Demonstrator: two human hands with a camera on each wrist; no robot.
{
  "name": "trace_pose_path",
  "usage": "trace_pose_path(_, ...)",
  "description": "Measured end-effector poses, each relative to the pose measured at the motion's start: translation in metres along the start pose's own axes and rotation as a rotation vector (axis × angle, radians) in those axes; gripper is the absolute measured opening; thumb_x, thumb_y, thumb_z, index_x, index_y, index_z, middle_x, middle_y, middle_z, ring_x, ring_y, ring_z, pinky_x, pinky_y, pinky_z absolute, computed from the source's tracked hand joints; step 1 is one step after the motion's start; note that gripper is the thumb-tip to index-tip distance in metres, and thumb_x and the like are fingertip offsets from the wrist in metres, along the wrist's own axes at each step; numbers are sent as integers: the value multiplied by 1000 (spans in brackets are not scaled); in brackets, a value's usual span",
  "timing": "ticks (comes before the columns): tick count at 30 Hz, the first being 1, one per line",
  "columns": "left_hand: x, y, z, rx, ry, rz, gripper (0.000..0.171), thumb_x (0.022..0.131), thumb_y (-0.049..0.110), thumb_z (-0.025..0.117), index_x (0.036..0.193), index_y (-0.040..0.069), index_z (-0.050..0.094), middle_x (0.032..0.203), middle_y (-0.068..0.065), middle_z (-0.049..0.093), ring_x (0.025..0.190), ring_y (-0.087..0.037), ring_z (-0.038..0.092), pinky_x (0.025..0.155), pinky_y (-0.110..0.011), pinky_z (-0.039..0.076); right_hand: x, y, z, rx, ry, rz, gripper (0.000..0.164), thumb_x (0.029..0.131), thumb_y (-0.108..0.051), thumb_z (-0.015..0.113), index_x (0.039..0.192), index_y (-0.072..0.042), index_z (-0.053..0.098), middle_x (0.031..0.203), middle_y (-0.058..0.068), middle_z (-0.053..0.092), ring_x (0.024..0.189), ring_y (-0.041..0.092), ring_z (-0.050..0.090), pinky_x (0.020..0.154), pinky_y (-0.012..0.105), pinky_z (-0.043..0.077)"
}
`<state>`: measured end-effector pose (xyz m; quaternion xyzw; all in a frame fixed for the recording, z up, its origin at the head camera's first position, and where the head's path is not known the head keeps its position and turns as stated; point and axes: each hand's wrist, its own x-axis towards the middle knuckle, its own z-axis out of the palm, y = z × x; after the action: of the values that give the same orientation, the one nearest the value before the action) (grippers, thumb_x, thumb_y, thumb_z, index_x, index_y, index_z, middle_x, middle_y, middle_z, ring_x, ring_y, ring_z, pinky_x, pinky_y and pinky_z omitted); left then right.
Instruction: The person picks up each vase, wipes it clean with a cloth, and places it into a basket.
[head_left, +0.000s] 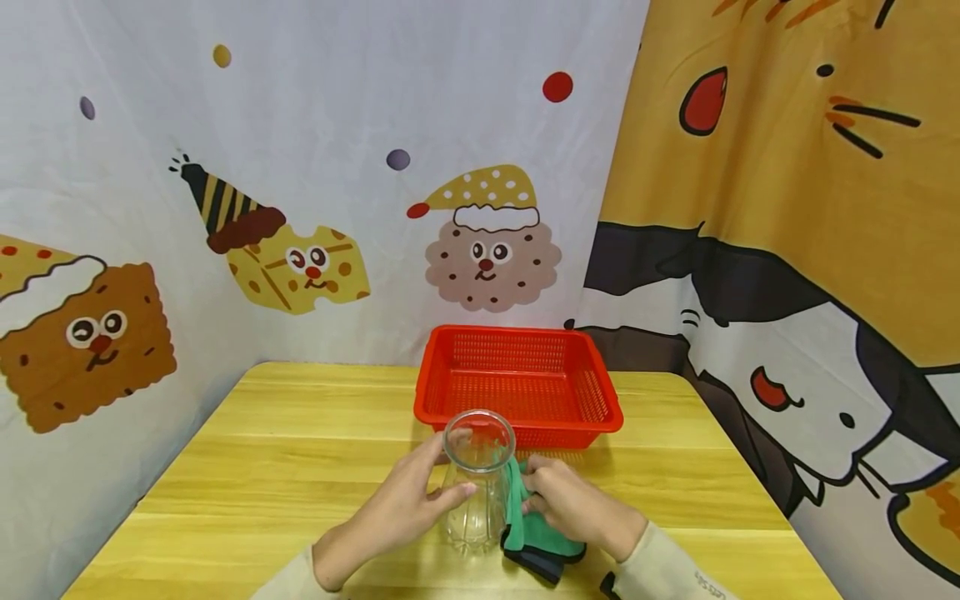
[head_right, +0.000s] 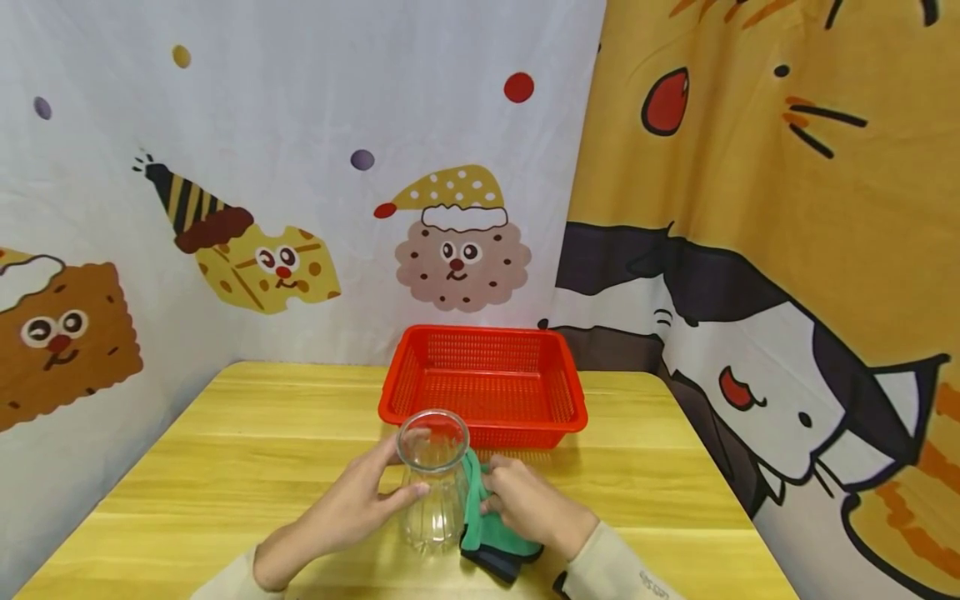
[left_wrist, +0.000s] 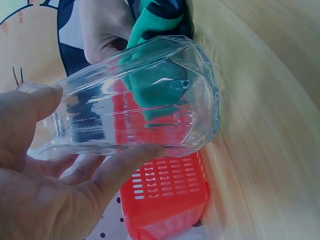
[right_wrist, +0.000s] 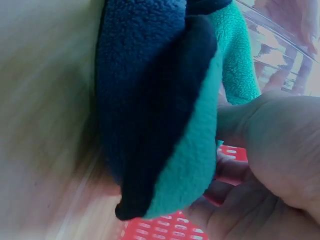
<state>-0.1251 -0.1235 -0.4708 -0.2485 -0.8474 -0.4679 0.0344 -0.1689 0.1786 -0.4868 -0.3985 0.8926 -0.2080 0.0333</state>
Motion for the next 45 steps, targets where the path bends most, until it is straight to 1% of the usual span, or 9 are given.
trace_pose_path(6,1,2,0,-27,-14,-27,69,110,33,85,170,18,53,162,-13,69,143,-42,73,95,-31,73,2,-3,2,-56,-20,33,19,99,-6,89,114,-18,91,115,7,80,107,22,83,84,24,71)
trace_pose_path(12,2,3,-1,-21,-17,-33,68,111,34,84,169,18,54,162,-13,68,143,-42,73,93,-25,71,4,-2,4,-74,-14,40,20,97,-6,91,114,-16,91,114,8,80,105,22,83,81,22,70)
trace_pose_path(16,2,2,-1,-29,-18,-38,68,110,34,84,169,17,54,162,-14,69,143,-42,73,92,-23,70,4,0,5,-43,-6,33,23,97,-5,91,117,-16,92,115,7,83,106,21,83,83,23,71)
trace_pose_path(20,2,2,0,-22,-15,-34,69,110,34,84,169,17,54,163,-15,68,142,-42,73,92,-20,69,3,0,3,29,5,29,21,99,-5,89,115,-19,92,115,3,85,108,14,82,83,21,69)
trace_pose_path(25,2,4,-1,-28,-11,-9,68,111,37,84,169,16,54,164,-18,67,142,-46,72,94,-26,72,3,-1,0,110,36,19,21,102,-1,85,107,-20,90,114,-1,86,107,8,79,82,18,66)
trace_pose_path(30,1,3,0,-18,-4,14,68,111,37,83,169,16,54,163,-16,68,140,-45,73,96,-31,73,1,2,3,160,41,32,24,103,0,84,107,-22,90,113,-4,86,102,1,74,80,19,64)
trace_pose_path(35,-1,3,0,-2,2,21,66,111,36,83,168,17,55,161,-13,70,138,-42,74,97,-32,72,-1,3,6,195,64,38,25,103,-1,84,110,-24,91,116,-4,86,108,7,79,88,21,68)
trace_pose_path(38,-1,3,0,2,5,29,65,111,36,83,167,17,56,161,-11,70,138,-41,74,97,-33,72,-2,3,8,204,86,31,24,103,-2,84,112,-24,91,115,-4,86,109,9,79,88,21,68)
trace_pose_path(45,-2,2,0,44,21,45,63,112,39,82,166,19,57,158,-6,72,136,-37,76,110,-46,69,-4,4,11,241,119,41,26,104,-3,84,120,-22,91,117,-3,85,110,11,81,88,20,68)
